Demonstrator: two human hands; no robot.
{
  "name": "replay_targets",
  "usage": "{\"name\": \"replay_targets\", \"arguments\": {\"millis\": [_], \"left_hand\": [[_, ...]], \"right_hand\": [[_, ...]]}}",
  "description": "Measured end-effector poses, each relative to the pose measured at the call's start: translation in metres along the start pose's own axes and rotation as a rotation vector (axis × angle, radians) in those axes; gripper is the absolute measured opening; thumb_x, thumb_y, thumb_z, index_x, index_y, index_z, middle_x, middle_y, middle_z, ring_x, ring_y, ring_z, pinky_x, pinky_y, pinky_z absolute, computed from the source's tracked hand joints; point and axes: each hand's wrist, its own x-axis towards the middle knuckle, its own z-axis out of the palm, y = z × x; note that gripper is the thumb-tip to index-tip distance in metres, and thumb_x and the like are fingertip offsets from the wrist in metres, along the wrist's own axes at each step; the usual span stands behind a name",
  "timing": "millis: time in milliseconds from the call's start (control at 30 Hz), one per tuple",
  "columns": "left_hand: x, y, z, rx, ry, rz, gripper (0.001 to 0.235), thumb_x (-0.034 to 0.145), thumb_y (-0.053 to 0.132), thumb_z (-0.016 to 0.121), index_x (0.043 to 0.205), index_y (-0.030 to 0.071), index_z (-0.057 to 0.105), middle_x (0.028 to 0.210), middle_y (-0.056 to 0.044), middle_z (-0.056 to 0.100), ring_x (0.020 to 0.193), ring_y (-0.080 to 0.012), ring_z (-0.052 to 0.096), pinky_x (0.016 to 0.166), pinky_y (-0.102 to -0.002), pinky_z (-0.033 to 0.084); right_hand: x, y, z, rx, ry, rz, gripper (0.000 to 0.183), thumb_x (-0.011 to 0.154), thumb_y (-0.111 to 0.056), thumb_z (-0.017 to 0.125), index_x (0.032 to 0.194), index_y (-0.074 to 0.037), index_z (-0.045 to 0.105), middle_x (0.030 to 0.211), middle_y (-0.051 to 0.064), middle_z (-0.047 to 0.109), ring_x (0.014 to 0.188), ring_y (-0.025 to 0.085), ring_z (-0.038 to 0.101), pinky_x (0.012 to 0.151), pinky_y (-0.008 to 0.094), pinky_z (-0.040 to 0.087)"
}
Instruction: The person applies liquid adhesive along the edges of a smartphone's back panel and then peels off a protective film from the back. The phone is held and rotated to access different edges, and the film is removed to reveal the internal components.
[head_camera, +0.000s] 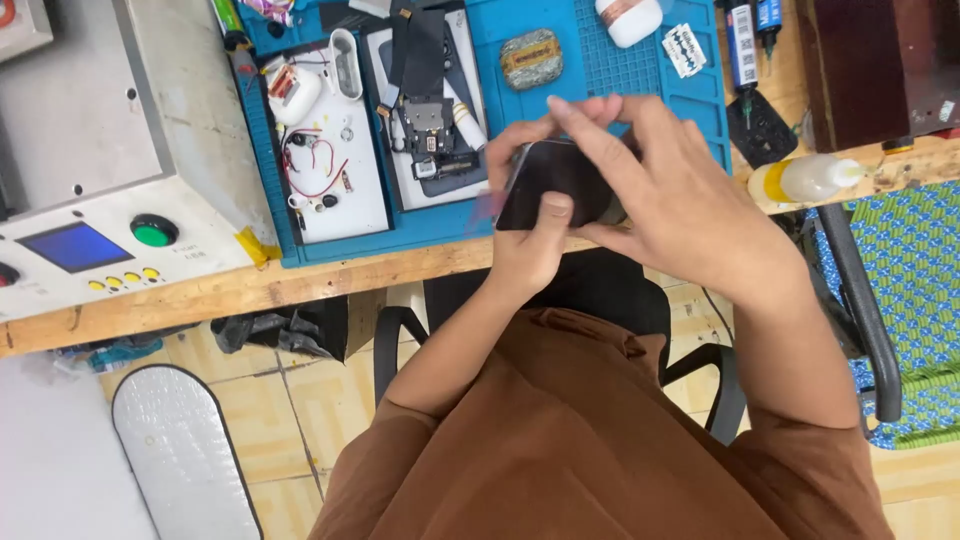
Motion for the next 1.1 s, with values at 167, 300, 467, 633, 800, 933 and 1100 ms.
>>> {"name": "replay_targets", "arguments": {"millis": [167, 300, 467, 633, 800, 933, 1100], "left_hand": [[-0.001, 0.043, -0.020, -0.076, -0.092, -0.043, 0.065, 0.114, 0.041, 0.077, 0.166, 0.022, 0.045, 0.180, -0.018, 0.041, 0.171, -0.0400, 0.047, 0.150, -0.061, 0.042], [-0.008, 0.072, -0.048, 0.344, 0.123, -0.125, 0.039, 0.106, 0.009, 0.080, 0.140, 0.006, 0.061, 0.134, -0.014, 0.065, 0.125, -0.0277, 0.074, 0.114, -0.038, 0.067], [-0.007, 0.087, -0.034, 0.723, 0.098, -0.102, 0.018, 0.104, -0.001, 0.079, 0.120, 0.003, 0.073, 0.114, -0.014, 0.074, 0.102, -0.0230, 0.077, 0.095, -0.029, 0.069], [-0.017, 0.083, -0.034, 0.888, 0.081, -0.073, 0.012, 0.106, 0.004, 0.079, 0.117, 0.008, 0.076, 0.112, -0.010, 0.078, 0.100, -0.0189, 0.076, 0.069, -0.023, 0.063], [-0.016, 0.087, -0.031, 1.055, 0.033, 0.014, 0.016, 0.107, -0.003, 0.080, 0.121, 0.004, 0.075, 0.111, -0.010, 0.079, 0.101, -0.0199, 0.076, 0.089, -0.029, 0.064], [-0.009, 0.100, -0.033, 1.040, -0.033, -0.097, 0.016, 0.109, -0.002, 0.078, 0.122, 0.005, 0.074, 0.111, -0.009, 0.078, 0.098, -0.0199, 0.074, 0.089, -0.029, 0.063], [-0.001, 0.112, -0.034, 1.147, -0.204, -0.070, 0.009, 0.110, -0.007, 0.076, 0.116, -0.001, 0.073, 0.103, -0.012, 0.074, 0.093, -0.0243, 0.070, 0.084, -0.033, 0.056]], "right_hand": [[-0.005, 0.003, -0.003, -0.218, 0.032, -0.028, 0.089, 0.101, -0.021, 0.083, 0.177, -0.013, 0.038, 0.136, 0.017, 0.057, 0.110, 0.040, 0.055, 0.087, 0.048, 0.041], [-0.001, 0.007, 0.000, -0.487, 0.070, -0.059, 0.073, 0.108, -0.013, 0.084, 0.173, -0.031, 0.058, 0.120, 0.006, 0.056, 0.096, 0.029, 0.051, 0.084, 0.041, 0.042], [-0.002, 0.005, 0.005, -0.570, 0.071, -0.082, 0.081, 0.105, 0.007, 0.072, 0.172, -0.037, 0.063, 0.117, 0.003, 0.057, 0.094, 0.026, 0.049, 0.084, 0.038, 0.042], [-0.005, 0.003, 0.011, -0.550, 0.081, -0.095, 0.053, 0.129, -0.060, 0.057, 0.175, -0.036, 0.065, 0.132, 0.002, 0.065, 0.105, 0.030, 0.054, 0.086, 0.042, 0.036], [0.015, 0.000, 0.042, -0.368, 0.497, -0.175, 0.044, 0.132, -0.041, 0.048, 0.149, -0.013, 0.078, 0.115, 0.005, 0.074, 0.102, 0.027, 0.064, 0.105, 0.043, 0.033], [0.026, 0.006, 0.062, -0.396, 0.714, -0.212, 0.043, 0.128, -0.044, 0.052, 0.131, -0.017, 0.084, 0.101, 0.003, 0.074, 0.085, 0.023, 0.056, 0.101, 0.040, 0.035], [0.022, 0.000, 0.065, -0.398, 0.715, -0.157, 0.042, 0.130, -0.045, 0.047, 0.131, -0.020, 0.082, 0.099, -0.001, 0.073, 0.085, 0.022, 0.055, 0.104, 0.039, 0.034]]}}
